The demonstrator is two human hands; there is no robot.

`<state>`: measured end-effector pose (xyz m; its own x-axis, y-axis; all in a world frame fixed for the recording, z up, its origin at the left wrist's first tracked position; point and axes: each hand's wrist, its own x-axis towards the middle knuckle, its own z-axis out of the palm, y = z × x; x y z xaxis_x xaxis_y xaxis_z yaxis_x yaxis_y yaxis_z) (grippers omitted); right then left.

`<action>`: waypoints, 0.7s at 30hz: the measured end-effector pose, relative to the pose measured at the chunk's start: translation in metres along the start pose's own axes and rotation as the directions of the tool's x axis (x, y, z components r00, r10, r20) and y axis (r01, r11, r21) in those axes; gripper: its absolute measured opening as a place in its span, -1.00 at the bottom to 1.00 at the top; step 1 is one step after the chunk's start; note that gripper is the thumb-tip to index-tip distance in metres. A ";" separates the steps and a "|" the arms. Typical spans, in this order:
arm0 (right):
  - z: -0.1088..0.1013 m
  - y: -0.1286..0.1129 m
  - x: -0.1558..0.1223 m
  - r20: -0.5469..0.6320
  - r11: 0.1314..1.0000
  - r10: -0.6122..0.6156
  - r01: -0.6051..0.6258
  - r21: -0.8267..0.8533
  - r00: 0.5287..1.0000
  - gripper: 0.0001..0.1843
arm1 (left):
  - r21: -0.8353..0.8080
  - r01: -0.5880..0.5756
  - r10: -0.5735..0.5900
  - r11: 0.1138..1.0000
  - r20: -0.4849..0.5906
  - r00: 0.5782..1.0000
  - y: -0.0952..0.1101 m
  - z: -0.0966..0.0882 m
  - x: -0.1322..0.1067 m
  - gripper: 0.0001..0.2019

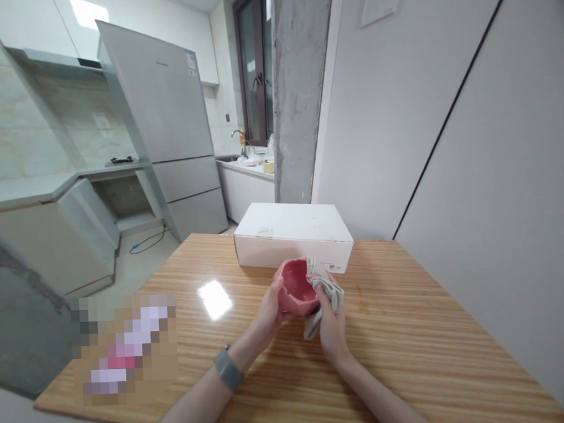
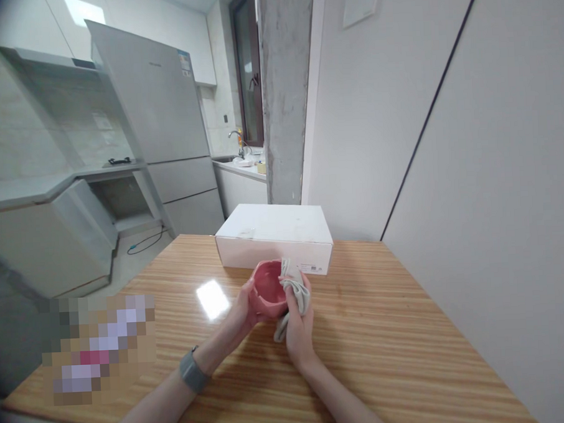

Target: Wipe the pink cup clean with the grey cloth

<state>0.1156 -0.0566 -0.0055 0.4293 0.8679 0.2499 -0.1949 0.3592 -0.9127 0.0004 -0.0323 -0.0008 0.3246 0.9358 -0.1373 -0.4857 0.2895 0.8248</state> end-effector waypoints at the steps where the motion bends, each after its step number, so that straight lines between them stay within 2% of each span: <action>1: -0.002 -0.001 0.004 -0.003 1.000 0.004 -0.004 -0.005 1.000 -0.70 | -0.005 0.023 -0.023 1.000 0.026 0.999 0.002 -0.002 0.001 -0.41; 3: -0.008 -0.003 0.016 0.018 0.999 0.044 -0.044 0.008 0.999 -0.72 | -0.005 0.094 -0.094 0.996 0.070 0.993 0.006 -0.006 0.003 -0.36; 5: -0.014 -0.005 0.027 0.105 0.987 0.140 -0.147 0.066 0.985 -0.71 | -0.004 0.211 -0.209 0.978 0.124 0.970 0.008 -0.011 0.003 -0.26; 7: -0.019 -0.008 0.034 0.248 0.949 0.263 -0.297 0.110 0.932 -0.68 | -0.018 0.311 -0.303 0.950 0.181 0.936 0.008 -0.014 0.003 -0.20; 9: -0.021 -0.012 0.036 0.379 0.904 0.350 -0.415 0.104 0.857 -0.65 | -0.071 0.312 -0.291 0.947 0.216 0.932 0.006 -0.015 0.003 -0.24; 11: -0.022 -0.016 0.037 0.450 0.890 0.365 -0.447 0.089 0.815 -0.59 | -0.135 0.246 -0.216 0.960 0.206 0.954 0.002 -0.014 0.004 -0.34; 13: -0.022 -0.017 0.037 0.451 0.918 0.315 -0.389 0.079 0.835 -0.53 | -0.164 0.198 -0.170 0.966 0.170 0.971 -0.002 -0.012 0.005 -0.41; 17: -0.023 -0.015 0.039 0.353 0.988 0.147 -0.156 -0.005 0.924 -0.51 | -0.158 0.206 -0.188 0.966 0.122 0.975 -0.006 -0.007 0.007 -0.42; 21: -0.022 -0.006 0.032 0.334 0.999 0.041 -0.039 -0.014 0.942 -0.54 | -0.163 0.187 -0.166 0.969 0.135 0.977 -0.003 -0.004 0.005 -0.43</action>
<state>0.1495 -0.0388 0.0007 0.1023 0.9467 0.3056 -0.1989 0.3205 -0.9261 0.0002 -0.0273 -0.0060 0.5071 0.8391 -0.1970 -0.5420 0.4882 0.6841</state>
